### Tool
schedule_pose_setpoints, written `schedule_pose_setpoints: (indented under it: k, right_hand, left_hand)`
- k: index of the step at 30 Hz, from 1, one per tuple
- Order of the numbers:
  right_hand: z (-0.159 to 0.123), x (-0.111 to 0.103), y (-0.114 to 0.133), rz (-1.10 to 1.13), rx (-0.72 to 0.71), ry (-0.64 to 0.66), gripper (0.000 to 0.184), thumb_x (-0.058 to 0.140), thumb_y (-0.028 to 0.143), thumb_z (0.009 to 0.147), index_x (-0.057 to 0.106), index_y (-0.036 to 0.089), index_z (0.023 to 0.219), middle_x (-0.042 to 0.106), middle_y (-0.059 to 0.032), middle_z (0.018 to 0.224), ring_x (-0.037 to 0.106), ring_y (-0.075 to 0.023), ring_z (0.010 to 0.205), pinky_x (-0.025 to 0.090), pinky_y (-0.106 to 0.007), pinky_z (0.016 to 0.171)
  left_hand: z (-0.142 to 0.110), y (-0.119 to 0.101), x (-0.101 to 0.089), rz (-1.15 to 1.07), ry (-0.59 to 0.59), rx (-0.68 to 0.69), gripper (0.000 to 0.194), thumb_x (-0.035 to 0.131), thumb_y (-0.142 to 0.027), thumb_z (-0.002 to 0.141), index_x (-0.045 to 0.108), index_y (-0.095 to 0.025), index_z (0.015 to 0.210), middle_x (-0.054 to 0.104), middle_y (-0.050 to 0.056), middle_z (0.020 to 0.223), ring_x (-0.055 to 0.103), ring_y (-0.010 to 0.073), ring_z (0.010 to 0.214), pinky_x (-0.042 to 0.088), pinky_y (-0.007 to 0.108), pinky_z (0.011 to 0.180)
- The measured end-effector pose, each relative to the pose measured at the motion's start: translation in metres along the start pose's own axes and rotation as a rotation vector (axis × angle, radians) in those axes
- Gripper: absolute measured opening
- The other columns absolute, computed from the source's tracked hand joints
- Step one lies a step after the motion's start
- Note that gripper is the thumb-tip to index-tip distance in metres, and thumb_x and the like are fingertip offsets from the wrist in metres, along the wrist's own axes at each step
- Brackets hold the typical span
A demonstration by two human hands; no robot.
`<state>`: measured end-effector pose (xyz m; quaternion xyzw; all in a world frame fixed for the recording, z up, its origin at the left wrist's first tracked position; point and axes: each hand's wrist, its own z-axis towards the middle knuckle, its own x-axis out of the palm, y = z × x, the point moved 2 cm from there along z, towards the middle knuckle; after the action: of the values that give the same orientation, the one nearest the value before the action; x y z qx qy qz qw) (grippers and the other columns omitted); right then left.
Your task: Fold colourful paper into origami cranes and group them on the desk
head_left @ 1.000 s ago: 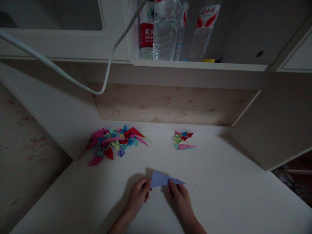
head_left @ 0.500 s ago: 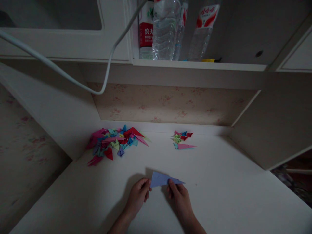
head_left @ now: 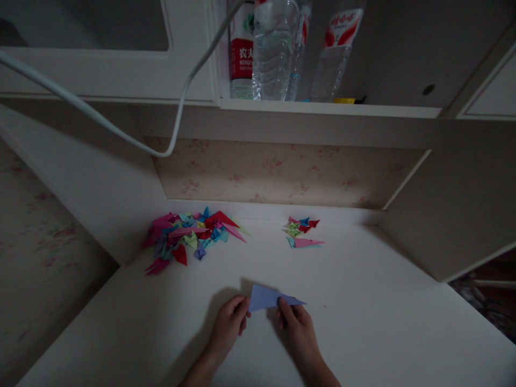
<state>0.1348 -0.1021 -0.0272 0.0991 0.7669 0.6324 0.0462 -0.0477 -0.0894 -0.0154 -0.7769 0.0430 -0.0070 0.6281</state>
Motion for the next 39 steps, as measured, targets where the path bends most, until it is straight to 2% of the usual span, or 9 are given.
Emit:
schedule_pose_setpoints:
  k: [5,21,27,39]
  right_hand:
    - [0.0000,-0.0003,0.0003,0.002,-0.002,-0.011,0.046,0.062,0.065,0.072,0.058,0.021,0.059,0.054,-0.0004,0.055,0.048,-0.0148,0.053,0.037,-0.025,0.051]
    - [0.0009,-0.0023,-0.0030,-0.033,-0.028,0.005,0.047,0.059,0.062,0.078,0.058,0.019,0.059,0.054,0.0001,0.054,0.048,-0.0141,0.053,0.037,-0.025,0.052]
    - [0.0000,-0.0003,-0.0008,-0.005,-0.024,0.002,0.047,0.061,0.064,0.074,0.058,0.019,0.061,0.055,-0.0001,0.055,0.049,-0.0146,0.052,0.037,-0.025,0.051]
    - [0.0007,-0.0012,-0.0021,-0.030,-0.013,0.020,0.048,0.059,0.063,0.076,0.055,0.019,0.058,0.052,0.0011,0.052,0.047,-0.0134,0.051,0.036,-0.024,0.050]
  left_hand:
    - [0.0011,0.0008,-0.0002,0.001,-0.002,-0.006,0.052,0.053,-0.065,0.077,0.062,-0.014,0.077,0.050,-0.004,0.053,0.037,0.0071,0.040,0.025,0.019,0.039]
    - [0.0025,0.0051,-0.0005,0.009,0.005,-0.011,0.048,0.053,-0.062,0.079,0.061,-0.014,0.078,0.051,-0.004,0.054,0.037,0.0065,0.040,0.025,0.018,0.039]
    - [0.0014,0.0067,-0.0008,0.010,0.007,0.003,0.046,0.052,-0.059,0.081,0.061,-0.014,0.079,0.050,-0.004,0.055,0.038,0.0064,0.041,0.025,0.018,0.039]
    - [0.0026,0.0053,0.0001,0.007,0.004,0.005,0.047,0.053,-0.061,0.079,0.059,-0.015,0.074,0.050,-0.004,0.054,0.037,0.0063,0.040,0.024,0.019,0.038]
